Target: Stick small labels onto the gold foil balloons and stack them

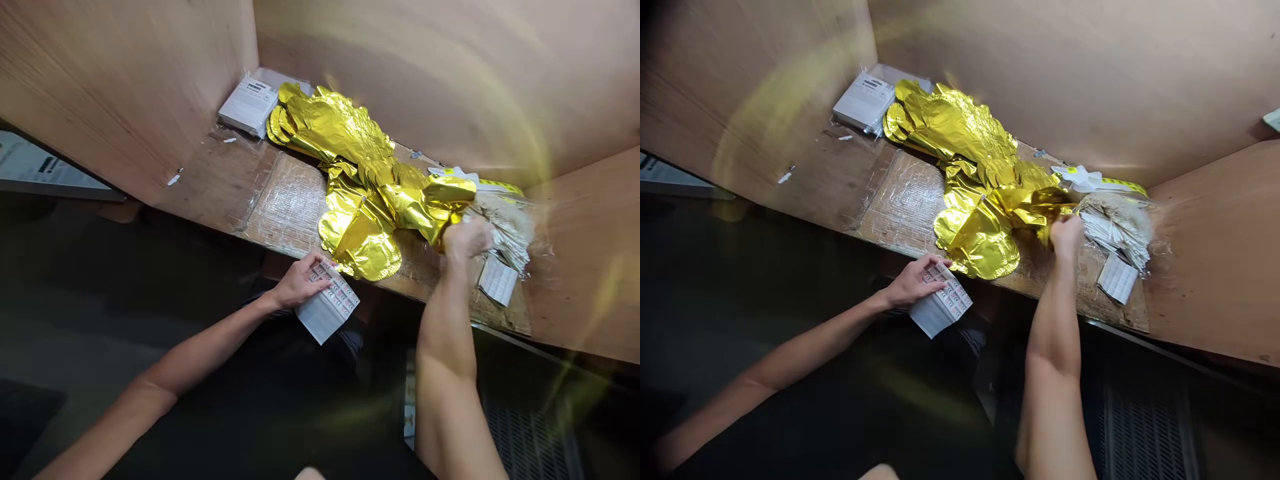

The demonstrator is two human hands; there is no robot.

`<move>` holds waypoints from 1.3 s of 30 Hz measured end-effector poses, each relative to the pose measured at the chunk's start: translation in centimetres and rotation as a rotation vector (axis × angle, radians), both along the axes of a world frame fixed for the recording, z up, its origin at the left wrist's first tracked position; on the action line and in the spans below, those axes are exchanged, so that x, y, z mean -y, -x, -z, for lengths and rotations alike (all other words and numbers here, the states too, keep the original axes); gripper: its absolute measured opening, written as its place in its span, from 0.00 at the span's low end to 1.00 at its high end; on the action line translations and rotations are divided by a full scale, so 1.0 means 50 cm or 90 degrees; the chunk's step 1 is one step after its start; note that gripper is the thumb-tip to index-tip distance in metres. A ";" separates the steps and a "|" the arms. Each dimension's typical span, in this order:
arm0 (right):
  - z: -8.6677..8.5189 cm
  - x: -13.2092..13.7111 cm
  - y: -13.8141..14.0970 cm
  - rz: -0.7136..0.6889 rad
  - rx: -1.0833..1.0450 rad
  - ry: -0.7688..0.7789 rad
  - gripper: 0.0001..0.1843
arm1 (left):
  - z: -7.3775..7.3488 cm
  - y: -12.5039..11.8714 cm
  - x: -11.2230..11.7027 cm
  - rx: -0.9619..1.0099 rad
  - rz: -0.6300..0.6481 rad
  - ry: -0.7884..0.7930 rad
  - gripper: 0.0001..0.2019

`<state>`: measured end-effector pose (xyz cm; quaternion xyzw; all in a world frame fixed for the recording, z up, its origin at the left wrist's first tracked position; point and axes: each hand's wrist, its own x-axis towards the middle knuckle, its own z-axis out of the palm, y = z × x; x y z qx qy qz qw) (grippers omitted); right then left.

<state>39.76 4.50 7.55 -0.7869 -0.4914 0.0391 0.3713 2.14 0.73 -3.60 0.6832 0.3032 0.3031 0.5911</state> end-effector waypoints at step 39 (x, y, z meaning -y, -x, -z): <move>0.169 0.110 0.305 -0.341 0.217 0.128 0.11 | 0.044 -0.011 0.010 -0.154 0.059 -0.259 0.34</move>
